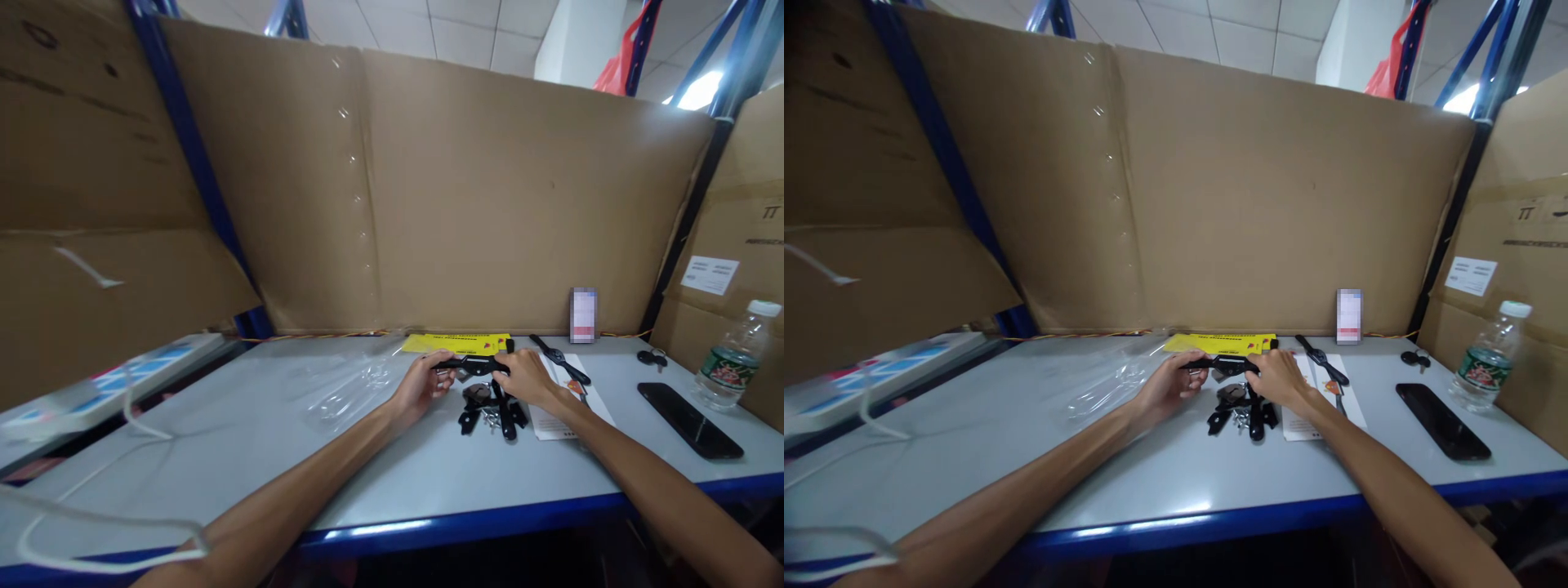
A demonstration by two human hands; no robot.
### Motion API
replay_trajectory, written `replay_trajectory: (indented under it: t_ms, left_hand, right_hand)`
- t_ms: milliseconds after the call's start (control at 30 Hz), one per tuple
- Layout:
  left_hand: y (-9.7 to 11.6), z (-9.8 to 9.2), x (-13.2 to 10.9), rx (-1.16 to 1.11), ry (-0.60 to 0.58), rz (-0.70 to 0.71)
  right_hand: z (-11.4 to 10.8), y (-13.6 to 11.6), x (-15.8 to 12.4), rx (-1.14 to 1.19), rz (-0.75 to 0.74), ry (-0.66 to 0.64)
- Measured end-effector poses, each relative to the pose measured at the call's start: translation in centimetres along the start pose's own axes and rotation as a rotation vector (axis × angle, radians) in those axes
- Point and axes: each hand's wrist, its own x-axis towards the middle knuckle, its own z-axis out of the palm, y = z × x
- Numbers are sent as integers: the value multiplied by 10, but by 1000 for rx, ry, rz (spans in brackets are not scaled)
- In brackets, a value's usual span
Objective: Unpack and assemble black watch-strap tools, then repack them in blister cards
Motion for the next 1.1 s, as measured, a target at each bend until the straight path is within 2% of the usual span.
replay_trajectory:
  t_ms: [200, 433, 733, 967, 1100]
  left_hand:
    - [0, 1, 0, -19, -5, -18]
    - [-1, 2, -1, -60, 22, -55]
    - [-1, 3, -1, -97, 54, -91]
    - [-2, 5, -4, -123, -9, -88]
    - [-3, 4, -3, -94, -10, -52]
  right_hand:
    - [-2, 3, 0, -7, 0, 19]
    - [-3, 7, 1, 21, 7, 101]
    - [-2, 4, 0, 23, 8, 69]
    - [-7, 7, 0, 5, 31, 94]
    - [-7, 7, 1, 2, 39, 64]
